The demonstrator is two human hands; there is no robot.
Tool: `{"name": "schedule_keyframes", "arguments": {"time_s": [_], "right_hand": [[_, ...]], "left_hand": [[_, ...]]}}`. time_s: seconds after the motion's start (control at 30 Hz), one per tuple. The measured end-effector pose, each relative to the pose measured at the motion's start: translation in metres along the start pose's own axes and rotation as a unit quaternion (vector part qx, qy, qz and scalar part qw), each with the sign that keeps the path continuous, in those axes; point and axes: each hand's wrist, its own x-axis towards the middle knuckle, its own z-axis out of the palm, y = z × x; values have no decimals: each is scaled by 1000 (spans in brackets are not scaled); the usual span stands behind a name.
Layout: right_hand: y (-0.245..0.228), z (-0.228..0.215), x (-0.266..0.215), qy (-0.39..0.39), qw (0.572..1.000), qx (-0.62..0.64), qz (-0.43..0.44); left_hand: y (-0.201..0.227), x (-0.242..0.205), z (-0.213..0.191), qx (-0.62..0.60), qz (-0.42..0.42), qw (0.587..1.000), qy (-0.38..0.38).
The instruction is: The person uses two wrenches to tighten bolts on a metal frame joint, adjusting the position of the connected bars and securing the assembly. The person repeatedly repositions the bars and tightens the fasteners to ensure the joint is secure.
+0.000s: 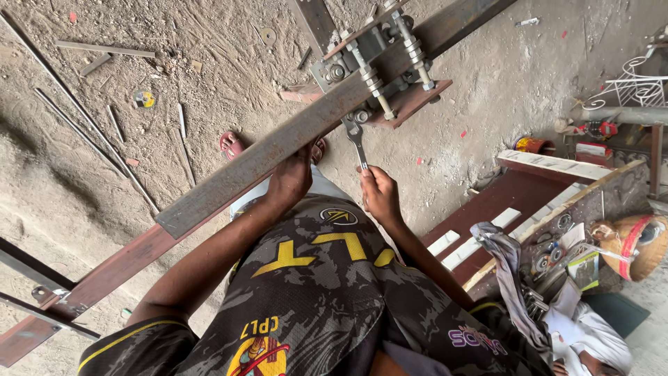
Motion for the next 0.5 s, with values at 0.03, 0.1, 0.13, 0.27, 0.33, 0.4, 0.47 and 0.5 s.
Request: {"name": "schedule_keyframes", "arguments": {"time_s": [0.03, 0.1, 0.13, 0.27, 0.33, 0.4, 0.47, 0.5], "right_hand": [[1, -1, -1, -1, 1000, -1, -2], [1, -3, 0, -2, 1000, -3, -5], [2, -4, -1, 0, 1000, -10, -10], [-4, -3, 0, -6, 1000, -9, -13], [-4, -3, 0, -6, 1000, -10, -12], [-3, -4, -1, -7, 999, -27, -18], [-2, -3, 2, 0, 997, -57, -47], [-1, -4, 3, 4, 996, -71, -61]], "left_hand": [[-1, -1, 2, 7, 11, 1000, 17], [-2, -1, 7, 19, 34, 998, 51], [-2, -2, 9, 18, 34, 998, 44], [-4, 0, 4, 12, 30, 999, 38], [-1, 0, 0, 0, 26, 999, 27], [4, 0, -5, -20, 15, 1000, 4], [9, 0, -13, -24, 32, 999, 31], [13, -1, -18, -27, 40, 998, 44]]}}
